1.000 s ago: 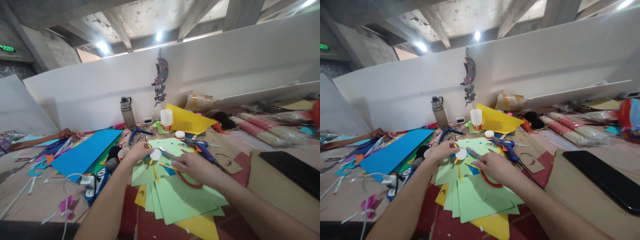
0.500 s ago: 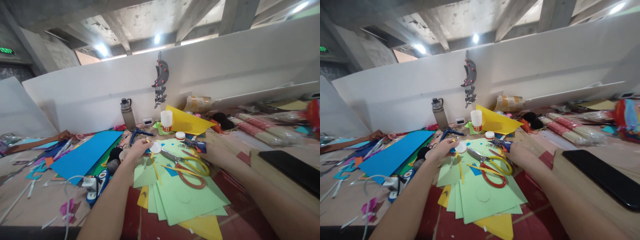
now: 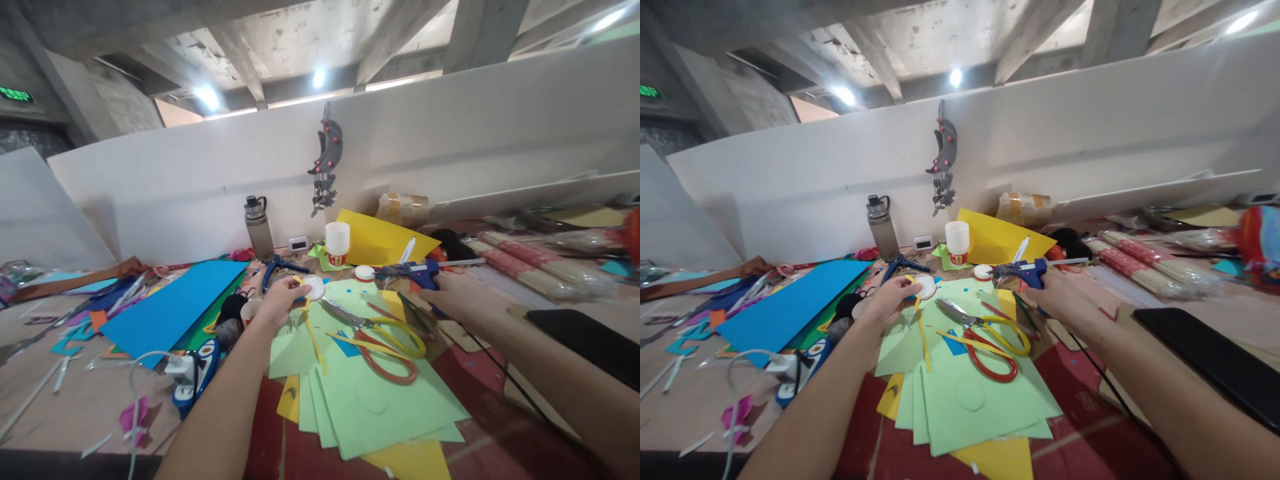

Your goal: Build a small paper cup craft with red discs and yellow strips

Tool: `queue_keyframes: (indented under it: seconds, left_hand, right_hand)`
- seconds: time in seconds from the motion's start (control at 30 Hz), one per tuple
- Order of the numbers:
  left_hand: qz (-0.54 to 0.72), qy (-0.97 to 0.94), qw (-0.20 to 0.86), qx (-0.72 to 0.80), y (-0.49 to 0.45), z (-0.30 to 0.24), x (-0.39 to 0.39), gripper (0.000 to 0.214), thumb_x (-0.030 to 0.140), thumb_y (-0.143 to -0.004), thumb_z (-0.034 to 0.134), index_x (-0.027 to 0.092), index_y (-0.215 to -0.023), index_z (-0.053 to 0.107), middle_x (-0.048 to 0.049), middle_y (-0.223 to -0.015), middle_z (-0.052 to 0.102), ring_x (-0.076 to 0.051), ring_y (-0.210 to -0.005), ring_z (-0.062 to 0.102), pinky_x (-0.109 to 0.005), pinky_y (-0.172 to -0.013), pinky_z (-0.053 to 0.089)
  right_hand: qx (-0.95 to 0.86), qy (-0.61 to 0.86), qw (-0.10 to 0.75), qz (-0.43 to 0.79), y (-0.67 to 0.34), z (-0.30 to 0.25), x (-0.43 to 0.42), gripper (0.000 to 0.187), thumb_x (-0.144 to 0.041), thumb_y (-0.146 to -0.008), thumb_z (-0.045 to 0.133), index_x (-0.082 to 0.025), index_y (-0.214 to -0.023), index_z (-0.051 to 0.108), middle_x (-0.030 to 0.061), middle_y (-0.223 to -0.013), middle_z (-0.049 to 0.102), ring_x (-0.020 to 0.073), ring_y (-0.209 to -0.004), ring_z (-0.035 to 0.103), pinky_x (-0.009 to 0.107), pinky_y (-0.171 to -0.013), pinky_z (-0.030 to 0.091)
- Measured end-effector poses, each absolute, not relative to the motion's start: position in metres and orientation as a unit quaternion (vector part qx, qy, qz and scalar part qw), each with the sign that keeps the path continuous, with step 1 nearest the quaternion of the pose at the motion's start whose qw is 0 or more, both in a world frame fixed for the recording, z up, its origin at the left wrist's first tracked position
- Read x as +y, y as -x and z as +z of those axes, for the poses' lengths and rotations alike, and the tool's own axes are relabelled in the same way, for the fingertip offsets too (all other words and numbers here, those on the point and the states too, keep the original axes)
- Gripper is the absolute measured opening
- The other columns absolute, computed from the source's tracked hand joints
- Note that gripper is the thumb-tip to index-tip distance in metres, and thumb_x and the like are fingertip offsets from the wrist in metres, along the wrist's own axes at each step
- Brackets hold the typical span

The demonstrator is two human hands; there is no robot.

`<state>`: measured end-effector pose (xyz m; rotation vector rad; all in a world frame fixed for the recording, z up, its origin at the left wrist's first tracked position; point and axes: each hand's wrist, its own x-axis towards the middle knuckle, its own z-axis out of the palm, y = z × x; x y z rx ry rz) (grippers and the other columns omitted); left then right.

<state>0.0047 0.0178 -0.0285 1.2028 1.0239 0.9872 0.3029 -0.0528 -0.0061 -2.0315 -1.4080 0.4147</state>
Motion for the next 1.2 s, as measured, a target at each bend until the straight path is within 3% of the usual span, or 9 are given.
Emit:
queue_keyframes:
  seconds: [0.2,0.33,0.5,0.63,0.87,1.0,1.2]
  left_hand:
    - [0.466,-0.488,0.578,0.458,-0.007,-0.026,0.015,0.032,0.031,-0.05,0.078,0.015,-0.068,0.058,0.0014,-0.068,0.051,-0.009,-0.062,0.051,-0.021,-0.052,0.046]
    - [0.475,-0.471,0.594,0.447,-0.009,-0.025,0.013,0.032,0.03,-0.05,0.078,0.015,-0.07,0.058,0.0009,-0.07,0.054,-0.009,-0.061,0.052,-0.021,-0.052,0.045]
    - [0.481,-0.447,0.602,0.454,-0.012,-0.028,0.013,0.034,0.028,-0.049,0.079,0.015,-0.07,0.056,0.0014,-0.069,0.055,-0.008,-0.058,0.052,-0.02,-0.051,0.044]
    - [0.497,-0.443,0.585,0.463,-0.016,-0.028,0.011,0.033,0.029,-0.051,0.078,0.015,-0.071,0.055,0.0014,-0.068,0.055,-0.008,-0.059,0.054,-0.019,-0.049,0.043]
    - [0.501,-0.461,0.557,0.475,-0.021,-0.027,0.009,0.035,0.031,-0.053,0.076,0.015,-0.078,0.057,-0.0014,-0.076,0.06,-0.01,-0.062,0.057,-0.021,-0.052,0.045]
    - [0.502,-0.466,0.551,0.476,-0.021,-0.028,0.009,0.035,0.031,-0.053,0.076,0.015,-0.078,0.058,-0.0014,-0.075,0.059,-0.01,-0.06,0.055,-0.021,-0.052,0.045]
    - [0.504,-0.47,0.555,0.466,-0.022,-0.028,0.008,0.035,0.03,-0.053,0.077,0.015,-0.079,0.06,-0.0008,-0.072,0.059,-0.01,-0.061,0.056,-0.023,-0.055,0.046]
  right_hand:
    - [-0.484,0.699,0.428,0.305,-0.262,0.019,-0.064,0.01,-0.018,-0.068,0.06,-0.017,-0.074,0.052,0.0081,-0.076,0.062,0.0177,-0.057,0.06,0.026,-0.044,0.046]
    - [-0.502,0.649,0.447,0.357,-0.247,0.017,-0.061,0.005,-0.016,-0.07,0.057,-0.017,-0.073,0.053,0.0049,-0.069,0.061,0.0129,-0.052,0.056,0.023,-0.043,0.043]
    - [-0.576,0.546,0.457,0.401,-0.245,-0.004,-0.061,0.016,-0.032,-0.077,0.053,-0.017,-0.082,0.055,-0.0019,-0.058,0.054,0.0112,-0.049,0.05,0.023,-0.048,0.043]
    - [-0.629,0.542,0.427,0.358,-0.245,-0.021,-0.064,0.025,-0.041,-0.08,0.05,-0.017,-0.084,0.056,0.0004,-0.065,0.056,0.0138,-0.055,0.052,0.025,-0.05,0.043]
    - [-0.694,0.566,0.385,0.224,-0.244,-0.023,-0.067,0.027,-0.041,-0.081,0.048,-0.019,-0.089,0.062,0.0044,-0.07,0.062,0.0205,-0.065,0.058,0.03,-0.058,0.045]
    - [-0.709,0.572,0.366,0.191,-0.247,-0.024,-0.067,0.03,-0.043,-0.082,0.046,-0.019,-0.09,0.061,0.0055,-0.072,0.064,0.0225,-0.07,0.06,0.031,-0.063,0.047]
    - [-0.722,0.564,0.357,0.181,-0.246,-0.026,-0.068,0.03,-0.042,-0.083,0.045,-0.018,-0.098,0.058,0.0082,-0.092,0.067,0.0222,-0.081,0.061,0.03,-0.071,0.046]
